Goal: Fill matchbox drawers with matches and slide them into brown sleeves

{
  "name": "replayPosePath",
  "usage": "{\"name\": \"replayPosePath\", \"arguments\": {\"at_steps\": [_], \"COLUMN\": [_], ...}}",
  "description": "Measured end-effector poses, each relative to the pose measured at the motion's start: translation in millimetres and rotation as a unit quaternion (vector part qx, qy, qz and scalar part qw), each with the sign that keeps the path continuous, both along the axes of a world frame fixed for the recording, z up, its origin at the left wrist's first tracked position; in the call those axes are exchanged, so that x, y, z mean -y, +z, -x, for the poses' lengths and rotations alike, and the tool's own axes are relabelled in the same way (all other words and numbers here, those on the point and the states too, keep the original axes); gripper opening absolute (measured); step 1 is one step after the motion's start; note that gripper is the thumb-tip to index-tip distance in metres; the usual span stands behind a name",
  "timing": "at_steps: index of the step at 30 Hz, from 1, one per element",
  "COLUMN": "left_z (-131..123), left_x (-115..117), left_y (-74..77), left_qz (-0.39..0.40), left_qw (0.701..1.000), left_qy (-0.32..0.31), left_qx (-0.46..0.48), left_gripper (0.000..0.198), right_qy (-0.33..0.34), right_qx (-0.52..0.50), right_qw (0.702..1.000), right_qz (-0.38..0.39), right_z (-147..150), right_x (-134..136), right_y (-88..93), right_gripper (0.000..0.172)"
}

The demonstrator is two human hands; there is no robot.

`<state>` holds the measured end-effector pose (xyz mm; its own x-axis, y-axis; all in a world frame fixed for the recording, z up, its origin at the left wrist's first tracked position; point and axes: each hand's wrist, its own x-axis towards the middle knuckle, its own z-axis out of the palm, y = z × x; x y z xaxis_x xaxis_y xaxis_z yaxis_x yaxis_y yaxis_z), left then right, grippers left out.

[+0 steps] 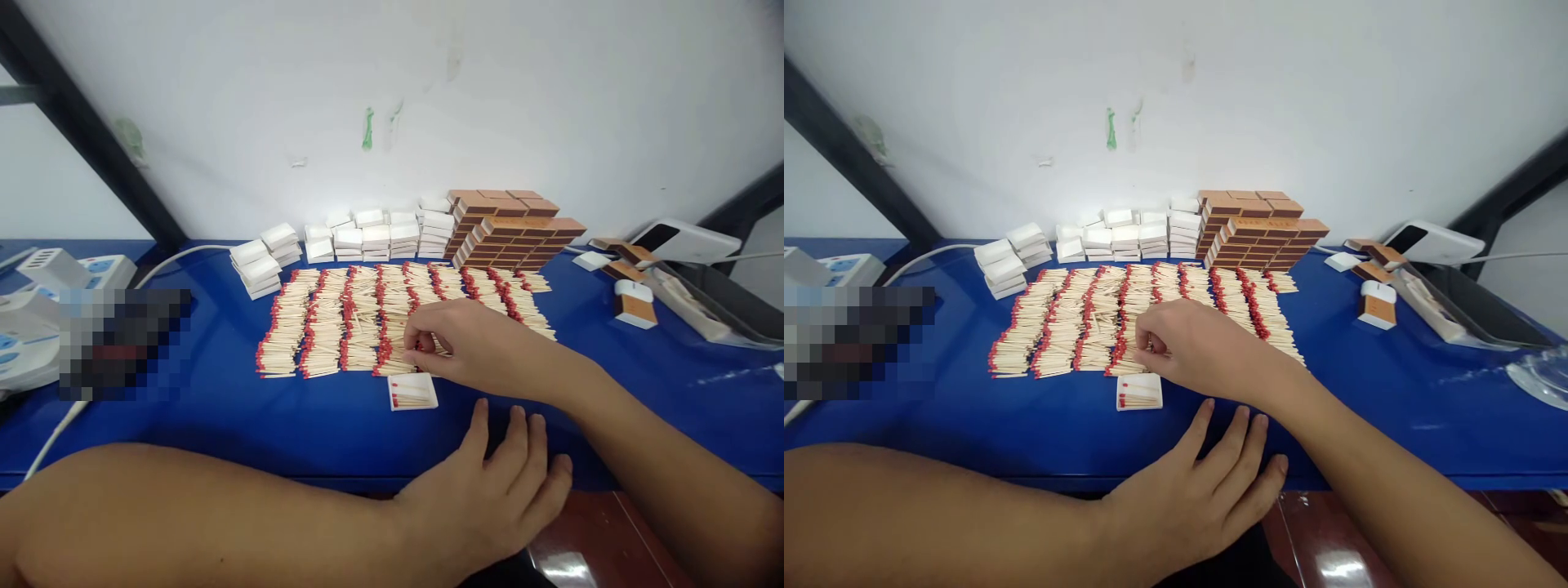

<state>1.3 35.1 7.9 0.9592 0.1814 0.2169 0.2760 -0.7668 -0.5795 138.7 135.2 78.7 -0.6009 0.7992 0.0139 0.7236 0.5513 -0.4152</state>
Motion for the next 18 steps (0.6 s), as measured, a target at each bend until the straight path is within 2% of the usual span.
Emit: {"name": "replayPosePath", "arguments": {"at_steps": [10, 18], "left_z": [-0.5, -0.6], "left_x": [1.2, 0.4], "left_y": [-0.4, -0.3], "left_qz": [-0.001, -0.016], "left_qw": [1.0, 1.0], "left_qy": [-0.001, -0.001], "left_qx": [-0.001, -0.022], "left_gripper": [0.054, 0.055], "right_qy": [-0.001, 0.0], "right_qx": [-0.006, -0.022], "right_qw": [1.0, 0.999], "right_qz": [0.018, 0.026], "right_z": [0.0, -5.0], "right_x": [-3.0, -3.3], "right_y": [-2.8, 1.6], "right_gripper": [0.022, 0.02]}}
